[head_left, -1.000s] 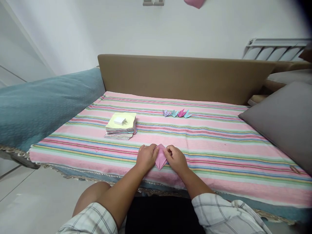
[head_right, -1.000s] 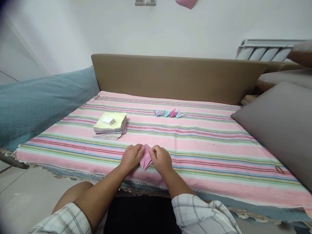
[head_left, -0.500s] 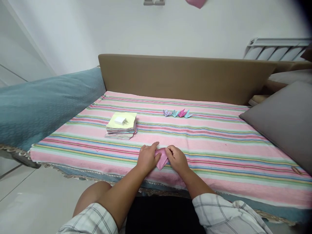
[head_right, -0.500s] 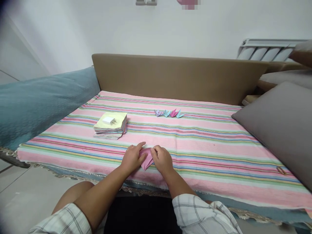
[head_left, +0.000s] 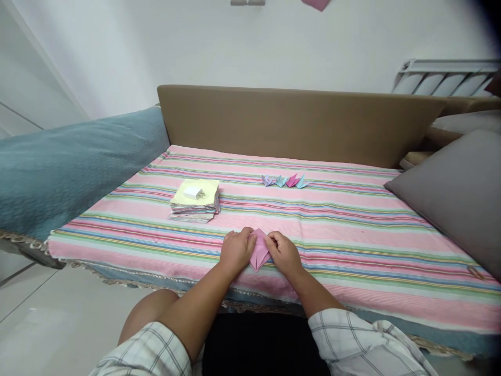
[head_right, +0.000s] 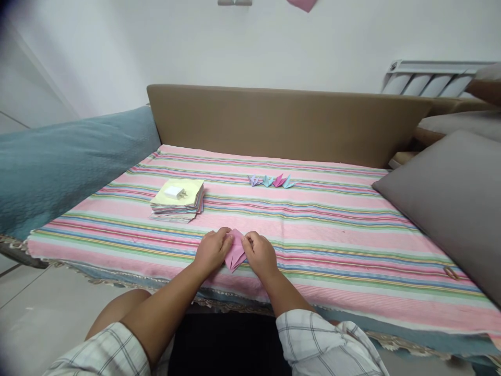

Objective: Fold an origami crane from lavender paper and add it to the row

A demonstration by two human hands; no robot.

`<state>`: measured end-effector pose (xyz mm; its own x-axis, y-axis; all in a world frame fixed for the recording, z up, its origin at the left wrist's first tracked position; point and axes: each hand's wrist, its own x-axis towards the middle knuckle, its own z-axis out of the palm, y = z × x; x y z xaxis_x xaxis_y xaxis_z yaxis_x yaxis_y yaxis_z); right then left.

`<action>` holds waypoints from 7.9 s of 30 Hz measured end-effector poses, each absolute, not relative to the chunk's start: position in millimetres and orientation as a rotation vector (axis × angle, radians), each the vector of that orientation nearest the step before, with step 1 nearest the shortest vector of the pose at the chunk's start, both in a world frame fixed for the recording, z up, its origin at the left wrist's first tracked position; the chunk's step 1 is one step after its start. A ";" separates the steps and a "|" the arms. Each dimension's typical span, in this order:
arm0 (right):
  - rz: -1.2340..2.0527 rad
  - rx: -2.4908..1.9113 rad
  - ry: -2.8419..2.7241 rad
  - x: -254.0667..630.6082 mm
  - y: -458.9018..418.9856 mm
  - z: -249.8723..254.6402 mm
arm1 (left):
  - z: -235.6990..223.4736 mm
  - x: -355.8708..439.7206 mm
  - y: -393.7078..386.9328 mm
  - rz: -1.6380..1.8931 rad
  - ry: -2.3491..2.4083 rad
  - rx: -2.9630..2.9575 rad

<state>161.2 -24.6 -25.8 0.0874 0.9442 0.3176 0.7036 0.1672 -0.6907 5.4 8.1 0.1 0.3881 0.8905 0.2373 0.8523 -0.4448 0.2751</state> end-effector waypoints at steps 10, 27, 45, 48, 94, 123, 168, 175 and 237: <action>0.520 -1.563 -1.620 161.5 -29.4 -18.1 | 4.7 3.9 9.4 0.414 1.605 2.531; 0.755 -1.376 -1.816 173.8 -28.8 -20.8 | -8.1 -8.3 17.1 0.632 1.404 2.367; 0.306 -1.287 -2.219 166.9 -27.3 -27.3 | -13.5 -26.2 -0.4 0.922 1.612 2.302; 0.325 -1.306 -2.225 164.8 -27.9 -26.0 | -13.6 -26.5 -1.4 0.895 1.629 2.319; 0.106 -1.444 -2.292 153.6 -33.6 -26.4 | -33.9 -34.6 1.1 0.737 1.257 2.667; 0.154 -1.314 -2.139 158.4 -28.1 -35.9 | -21.3 -25.8 0.7 0.742 1.010 2.604; 0.404 -1.725 -1.916 152.3 -35.8 -3.8 | -8.6 -15.5 -3.5 0.652 1.215 2.587; 0.430 -1.741 -1.904 153.0 -35.2 -3.8 | -10.5 -14.3 -3.8 0.568 1.244 2.703; 0.569 -1.781 -1.749 160.1 -27.0 -5.5 | -0.5 -2.1 -20.4 0.614 1.373 2.791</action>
